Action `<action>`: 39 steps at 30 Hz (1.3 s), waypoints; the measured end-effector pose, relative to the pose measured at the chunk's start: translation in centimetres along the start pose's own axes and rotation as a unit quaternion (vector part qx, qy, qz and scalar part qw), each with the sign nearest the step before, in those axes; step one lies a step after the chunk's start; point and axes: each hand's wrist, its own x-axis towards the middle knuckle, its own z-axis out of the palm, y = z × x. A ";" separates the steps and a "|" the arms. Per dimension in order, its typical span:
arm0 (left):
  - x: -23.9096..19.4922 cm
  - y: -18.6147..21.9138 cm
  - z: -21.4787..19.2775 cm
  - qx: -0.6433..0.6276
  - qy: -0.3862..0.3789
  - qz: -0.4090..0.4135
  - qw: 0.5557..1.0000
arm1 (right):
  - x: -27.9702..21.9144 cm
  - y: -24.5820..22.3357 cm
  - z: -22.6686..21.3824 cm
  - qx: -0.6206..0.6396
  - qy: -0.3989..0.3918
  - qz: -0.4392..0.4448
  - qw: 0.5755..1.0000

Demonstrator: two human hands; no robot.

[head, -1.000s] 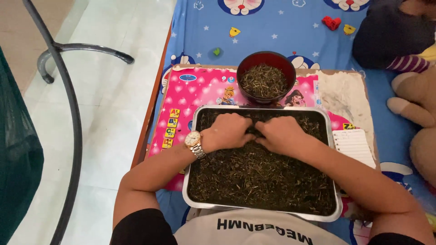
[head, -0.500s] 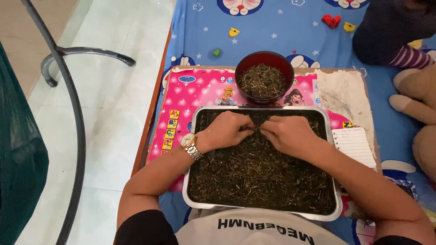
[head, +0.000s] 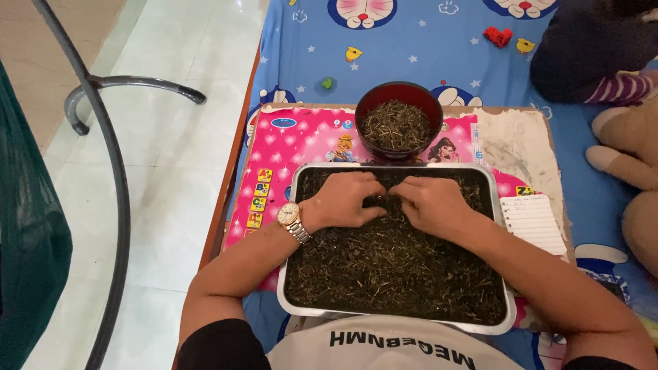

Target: Sorting through dried tea leaves on a tray to remove stems or debris and placing them into a bowl.

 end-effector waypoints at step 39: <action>6.7 -2.4 -2.8 0.039 0.096 -0.041 0.994 | 0.0 -0.7 -0.1 0.061 -0.007 -0.051 0.997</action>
